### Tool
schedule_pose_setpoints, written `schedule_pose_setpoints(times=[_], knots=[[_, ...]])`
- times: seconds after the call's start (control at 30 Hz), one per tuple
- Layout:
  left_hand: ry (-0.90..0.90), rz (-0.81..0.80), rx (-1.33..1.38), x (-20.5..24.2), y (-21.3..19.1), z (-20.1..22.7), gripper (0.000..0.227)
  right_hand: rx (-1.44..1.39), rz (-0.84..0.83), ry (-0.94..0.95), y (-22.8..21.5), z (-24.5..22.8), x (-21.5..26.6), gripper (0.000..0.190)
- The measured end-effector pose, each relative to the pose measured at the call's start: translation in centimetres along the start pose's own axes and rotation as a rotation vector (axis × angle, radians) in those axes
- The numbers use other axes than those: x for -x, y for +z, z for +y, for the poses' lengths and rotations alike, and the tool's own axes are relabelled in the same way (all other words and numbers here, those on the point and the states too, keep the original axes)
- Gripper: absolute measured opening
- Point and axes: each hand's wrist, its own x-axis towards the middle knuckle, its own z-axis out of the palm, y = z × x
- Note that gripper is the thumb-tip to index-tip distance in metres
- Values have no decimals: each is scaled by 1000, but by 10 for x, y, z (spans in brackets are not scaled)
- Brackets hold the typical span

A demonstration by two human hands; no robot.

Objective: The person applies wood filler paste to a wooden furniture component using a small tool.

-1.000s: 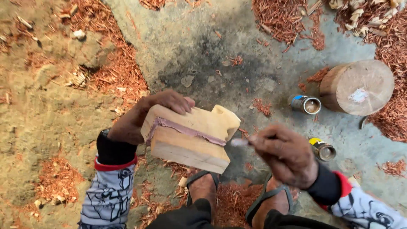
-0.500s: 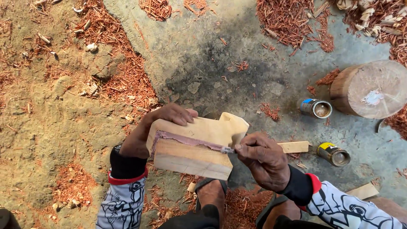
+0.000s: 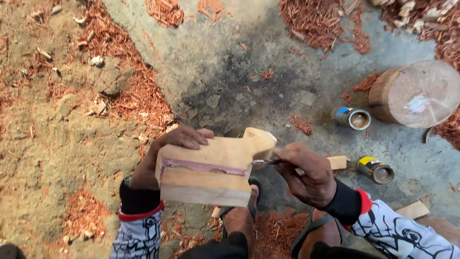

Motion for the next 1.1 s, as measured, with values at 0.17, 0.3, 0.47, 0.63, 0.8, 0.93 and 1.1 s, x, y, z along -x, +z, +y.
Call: schedule_pose_setpoints(times=[0.17, 0.3, 0.47, 0.63, 0.8, 0.93, 1.1], knots=[[67, -50, -45, -7, 3, 4, 40, 20, -21, -118, 1, -16, -17, 35], [-37, 28, 98, -8, 16, 12, 42, 3, -48, -82, 9, -21, -17, 36], [-60, 38, 92, 1, 9, 6, 45, -75, -106, -167, 8, -9, -15, 37], [-12, 17, -17, 2, 10, 5, 41, 20, -138, -190, -3, -6, -15, 35], [-52, 48, 99, 4, 13, 5, 53, -23, -96, -163, -5, -28, -20, 20], [-62, 59, 88, 5, 14, 6, 50, -35, -121, -32, -1, -39, -23, 17], [-61, 53, 34, 6, 15, 6, 32, -113, -101, 8, 5, -33, -22, 17]])
